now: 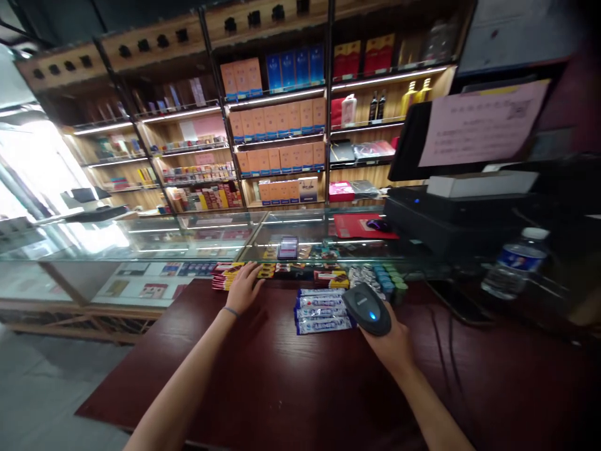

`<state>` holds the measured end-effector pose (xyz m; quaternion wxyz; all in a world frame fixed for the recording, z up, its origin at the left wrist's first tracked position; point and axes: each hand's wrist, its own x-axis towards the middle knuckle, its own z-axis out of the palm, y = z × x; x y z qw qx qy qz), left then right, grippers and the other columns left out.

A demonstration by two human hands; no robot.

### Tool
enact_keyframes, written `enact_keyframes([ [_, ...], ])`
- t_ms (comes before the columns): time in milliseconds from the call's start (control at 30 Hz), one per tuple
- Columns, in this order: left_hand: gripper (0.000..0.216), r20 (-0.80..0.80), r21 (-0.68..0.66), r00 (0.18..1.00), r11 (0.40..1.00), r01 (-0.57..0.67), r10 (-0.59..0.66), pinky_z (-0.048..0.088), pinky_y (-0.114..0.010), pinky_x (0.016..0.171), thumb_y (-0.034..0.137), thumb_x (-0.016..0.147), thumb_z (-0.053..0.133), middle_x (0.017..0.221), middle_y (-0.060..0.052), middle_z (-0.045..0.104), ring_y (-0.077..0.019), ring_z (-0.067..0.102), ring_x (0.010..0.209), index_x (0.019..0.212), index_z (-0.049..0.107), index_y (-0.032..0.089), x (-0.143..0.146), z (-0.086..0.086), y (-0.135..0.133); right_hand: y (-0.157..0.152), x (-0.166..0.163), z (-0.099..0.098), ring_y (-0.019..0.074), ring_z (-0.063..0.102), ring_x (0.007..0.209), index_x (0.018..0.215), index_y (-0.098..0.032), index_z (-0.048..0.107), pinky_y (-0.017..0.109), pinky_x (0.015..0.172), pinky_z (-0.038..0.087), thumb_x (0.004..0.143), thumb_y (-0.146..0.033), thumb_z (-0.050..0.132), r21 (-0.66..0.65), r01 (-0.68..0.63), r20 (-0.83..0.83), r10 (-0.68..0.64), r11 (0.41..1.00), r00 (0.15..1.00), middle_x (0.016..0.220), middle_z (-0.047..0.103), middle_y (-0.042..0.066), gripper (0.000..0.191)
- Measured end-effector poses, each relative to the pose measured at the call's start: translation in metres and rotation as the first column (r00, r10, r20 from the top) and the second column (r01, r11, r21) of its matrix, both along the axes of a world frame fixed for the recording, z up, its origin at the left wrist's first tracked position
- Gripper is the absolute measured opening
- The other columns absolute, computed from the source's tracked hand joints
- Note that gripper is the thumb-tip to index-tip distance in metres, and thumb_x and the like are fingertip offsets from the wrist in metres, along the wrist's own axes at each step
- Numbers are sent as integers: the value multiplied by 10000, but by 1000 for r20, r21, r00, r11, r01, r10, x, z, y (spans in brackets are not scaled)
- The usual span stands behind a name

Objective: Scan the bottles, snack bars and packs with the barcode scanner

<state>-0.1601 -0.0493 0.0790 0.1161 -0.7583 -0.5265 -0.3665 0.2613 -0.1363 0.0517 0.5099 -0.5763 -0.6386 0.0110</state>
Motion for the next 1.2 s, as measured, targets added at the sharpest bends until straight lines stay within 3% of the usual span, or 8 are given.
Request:
enact_keyframes([
  [200,379,90,20,978,983,185,-186,430,-551,1211,323,993,594,1424,-113,637,-328,523,1427,1364,667,287,90,1,9,9,14,0,310,776,758,1200,-209,618,331,628,547,776,-484,682,-9,67,-47,-67,998,997,804,783,87,510],
  [433,467,7,-149,935,924,353,-356,393,-558,1236,273,971,624,1501,-136,591,-336,470,1476,1438,618,252,176,-13,28,16,30,3,282,766,729,1066,-225,630,306,596,533,743,-513,722,-19,110,-141,-112,994,984,797,779,84,443],
  [633,488,-156,-314,933,912,266,-325,337,-551,1261,327,1004,593,1562,-152,536,-343,433,1499,1482,574,229,222,-16,38,17,32,1,283,767,750,1075,-231,623,316,620,547,744,-512,726,-34,114,-168,-118,993,979,815,784,85,447],
  [833,541,-284,-427,929,899,99,-237,366,-575,1215,320,1003,576,1635,-153,446,-384,423,1491,1535,512,251,247,-9,50,15,26,5,299,772,740,1103,-204,628,323,609,544,762,-513,700,7,138,-133,-136,990,982,822,784,114,466],
  [1000,505,-335,-471,918,882,35,-215,444,-507,1153,333,997,580,1487,-146,599,-345,559,1359,1494,544,253,253,-10,57,11,20,10,310,776,768,1075,-201,620,331,620,542,798,-498,658,27,152,-130,-148,988,980,802,777,121,409],
  [1100,302,-151,-399,963,905,147,-222,475,-469,1120,306,948,655,1257,-118,719,-308,658,1212,1246,699,274,255,-18,60,10,19,12,312,780,802,1122,-199,617,336,642,555,793,-492,667,16,135,-157,-130,991,979,814,781,118,444],
  [1167,85,146,-308,964,916,257,-221,517,-438,1058,294,903,716,1016,-97,748,-292,714,1067,984,741,280,256,-23,60,9,19,14,319,782,837,1140,-195,615,346,664,565,798,-488,663,7,119,-168,-116,993,979,830,784,124,453],
  [1200,28,316,-271,924,913,306,-216,532,-428,1026,291,874,752,900,-87,732,-290,729,998,872,727,277,256,-24,60,9,19,15,323,782,852,1137,-195,615,352,675,568,802,-488,661,6,114,-169,-112,993,979,834,785,128,448],
])
